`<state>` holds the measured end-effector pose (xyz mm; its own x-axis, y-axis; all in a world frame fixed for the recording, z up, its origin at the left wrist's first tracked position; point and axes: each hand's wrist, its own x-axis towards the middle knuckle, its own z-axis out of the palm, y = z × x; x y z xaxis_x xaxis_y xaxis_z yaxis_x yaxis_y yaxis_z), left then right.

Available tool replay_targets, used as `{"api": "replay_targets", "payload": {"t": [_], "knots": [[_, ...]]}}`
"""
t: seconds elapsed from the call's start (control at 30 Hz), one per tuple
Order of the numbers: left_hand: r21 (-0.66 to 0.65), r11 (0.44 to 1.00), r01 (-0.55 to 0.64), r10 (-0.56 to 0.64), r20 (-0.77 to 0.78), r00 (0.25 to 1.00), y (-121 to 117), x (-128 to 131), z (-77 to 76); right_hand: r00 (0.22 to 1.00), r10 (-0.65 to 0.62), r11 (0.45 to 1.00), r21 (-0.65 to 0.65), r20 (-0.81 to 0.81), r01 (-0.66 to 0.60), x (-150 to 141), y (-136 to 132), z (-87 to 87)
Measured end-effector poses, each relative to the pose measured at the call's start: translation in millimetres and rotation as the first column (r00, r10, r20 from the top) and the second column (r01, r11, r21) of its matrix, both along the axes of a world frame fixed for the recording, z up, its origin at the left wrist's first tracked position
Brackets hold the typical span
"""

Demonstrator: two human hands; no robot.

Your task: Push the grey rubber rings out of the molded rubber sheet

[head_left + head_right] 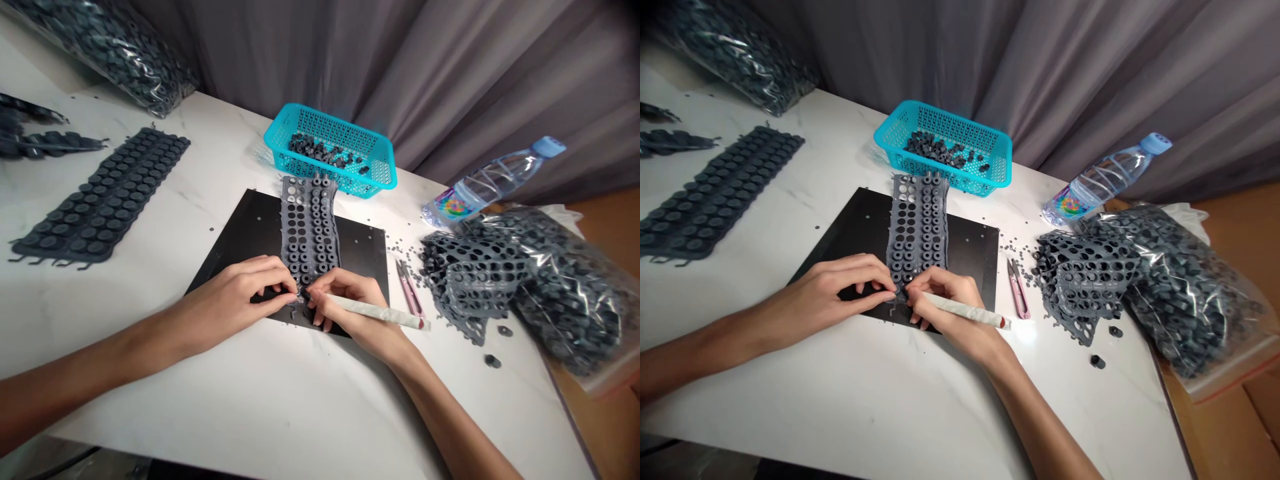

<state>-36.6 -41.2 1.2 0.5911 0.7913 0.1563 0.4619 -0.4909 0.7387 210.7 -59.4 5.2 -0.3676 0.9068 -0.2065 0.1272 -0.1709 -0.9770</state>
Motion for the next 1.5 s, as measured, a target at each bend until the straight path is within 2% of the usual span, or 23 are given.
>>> {"api": "replay_targets", "payload": {"t": [0.47, 0.67, 0.83, 0.9, 0.97, 1.07, 1.13, 1.23, 1.3, 1.37, 1.43, 1.5], "knots": [[0.063, 0.998, 0.01, -0.009, -0.017, 1.0, 0, 1, -2.6, 1.0, -0.012, 1.0, 0.004, 0.001, 0.012, -2, 1, 1.6], [0.261, 0.965, 0.028, 0.012, -0.15, 0.989, -4, 8, -1.3, 1.0, 0.011, 1.0, 0.022, 0.025, -0.012, -2, -1, 4.7], [0.398, 0.912, 0.097, 0.003, -0.243, 0.97, -12, 14, -5.2, 0.981, 0.031, 0.99, 0.131, 0.192, -0.057, -3, -3, 7.0], [0.429, 0.898, 0.099, -0.009, -0.209, 0.978, -14, 15, -3.8, 0.966, 0.024, 0.98, 0.183, 0.256, -0.073, -5, -5, 8.8], [0.387, 0.921, 0.051, -0.011, -0.104, 0.995, -14, 14, 0.6, 0.955, -0.007, 0.974, 0.217, 0.295, -0.06, -7, -6, 10.2], [0.105, 0.99, -0.093, 0.082, 0.102, 0.991, -7, 10, 7.7, 0.953, -0.035, 0.978, 0.208, 0.302, -0.03, -9, -8, 9.5], [-0.112, 0.984, -0.138, 0.157, 0.184, 0.97, 1, 6, 9.1, 0.961, -0.026, 0.985, 0.169, 0.274, -0.022, -8, -8, 6.9], [-0.29, 0.953, -0.088, 0.156, 0.222, 0.962, 11, -1, 6.5, 0.985, -0.038, 0.996, 0.081, 0.168, 0.024, -5, -9, 1.5], [-0.314, 0.947, -0.069, 0.139, 0.206, 0.969, 12, -4, 4.8, 0.996, -0.072, 0.997, 0.03, 0.057, 0.07, -3, -9, -1.5], [-0.259, 0.962, -0.083, 0.13, 0.173, 0.976, 10, -3, 4.0, 0.993, -0.111, 0.994, 0.014, -0.037, 0.112, -2, -9, -3.3], [-0.162, 0.985, -0.064, 0.086, 0.133, 0.987, 6, -2, 3.0, 0.989, -0.134, 0.99, 0.028, -0.063, 0.136, -2, -10, -4.2], [-0.086, 0.996, 0.002, 0.004, 0.072, 0.997, 2, -1, 1.2, 0.991, -0.135, 0.989, 0.062, -0.024, 0.136, -1, -11, -4.8]]}}
